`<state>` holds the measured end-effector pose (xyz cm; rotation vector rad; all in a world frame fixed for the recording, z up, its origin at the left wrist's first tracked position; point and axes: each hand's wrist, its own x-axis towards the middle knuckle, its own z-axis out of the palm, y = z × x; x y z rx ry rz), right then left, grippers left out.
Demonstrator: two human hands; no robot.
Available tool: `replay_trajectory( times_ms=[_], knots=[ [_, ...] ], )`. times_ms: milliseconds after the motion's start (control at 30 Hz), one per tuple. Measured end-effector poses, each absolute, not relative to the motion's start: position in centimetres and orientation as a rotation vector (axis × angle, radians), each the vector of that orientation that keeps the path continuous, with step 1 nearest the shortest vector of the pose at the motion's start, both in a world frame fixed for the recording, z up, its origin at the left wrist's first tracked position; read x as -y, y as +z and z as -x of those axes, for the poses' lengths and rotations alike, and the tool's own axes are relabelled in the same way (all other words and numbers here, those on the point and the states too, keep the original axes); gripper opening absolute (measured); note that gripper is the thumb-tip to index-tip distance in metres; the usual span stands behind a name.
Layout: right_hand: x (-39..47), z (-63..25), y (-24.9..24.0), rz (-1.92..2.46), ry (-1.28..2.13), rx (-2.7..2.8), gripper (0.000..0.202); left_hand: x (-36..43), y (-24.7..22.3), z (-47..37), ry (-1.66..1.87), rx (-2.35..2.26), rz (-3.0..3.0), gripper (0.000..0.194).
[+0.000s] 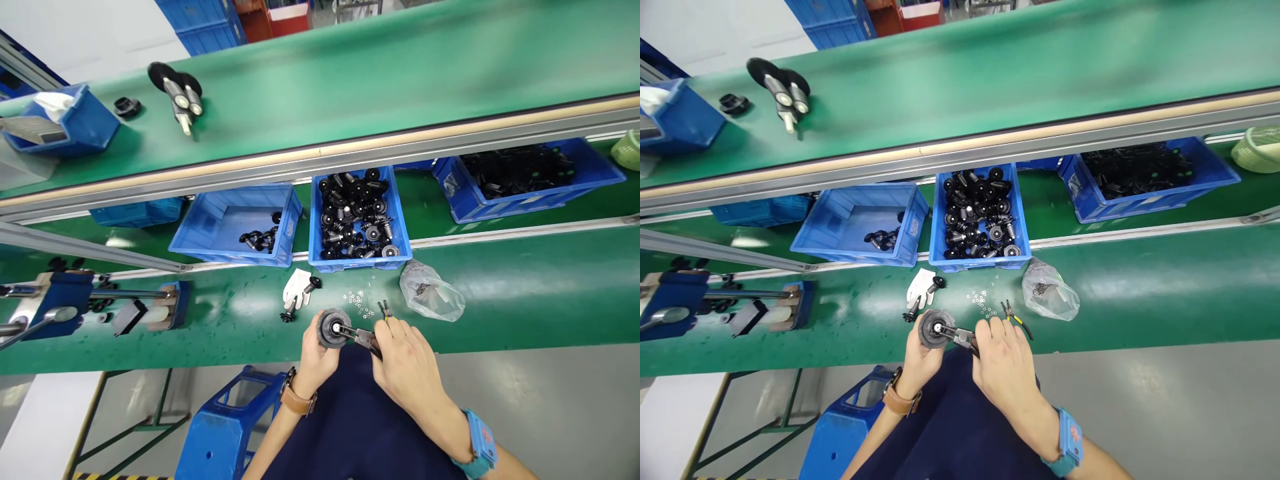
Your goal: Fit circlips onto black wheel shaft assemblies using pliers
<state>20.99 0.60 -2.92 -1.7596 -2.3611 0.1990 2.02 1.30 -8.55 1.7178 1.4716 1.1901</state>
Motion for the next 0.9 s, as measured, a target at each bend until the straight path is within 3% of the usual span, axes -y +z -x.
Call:
replay_trajectory(
  times_ms=[133, 467, 700, 767, 900],
  knots=[
    [-0.4, -21.0, -3.0, 1.770, 0.198, 2.378, 0.019, -1.4, -8.7, -1.5, 1.151, -1.409, -1.808, 0.032],
    [2.3, -17.6, -3.3, 2.012, 0.295, 2.223, 0.023, -0.5, -9.8, -2.9, 1.330, -1.845, -1.689, 0.026],
    [1.6, -17.4, -3.4, 2.005, 0.368, 2.210, 0.013, -0.7, -11.5, -2.6, 1.295, -1.738, -1.465, 0.025],
    [0.6, -18.2, -4.8, 1.993, 0.488, 2.194, 0.006, -0.9, -12.3, -2.6, 1.299, -1.693, -1.333, 0.023],
    [-2.3, -22.1, -11.4, 2.376, 0.742, 2.016, 0.027, -1.1, -13.3, -2.3, 1.330, -1.666, -1.065, 0.032]
  ],
)
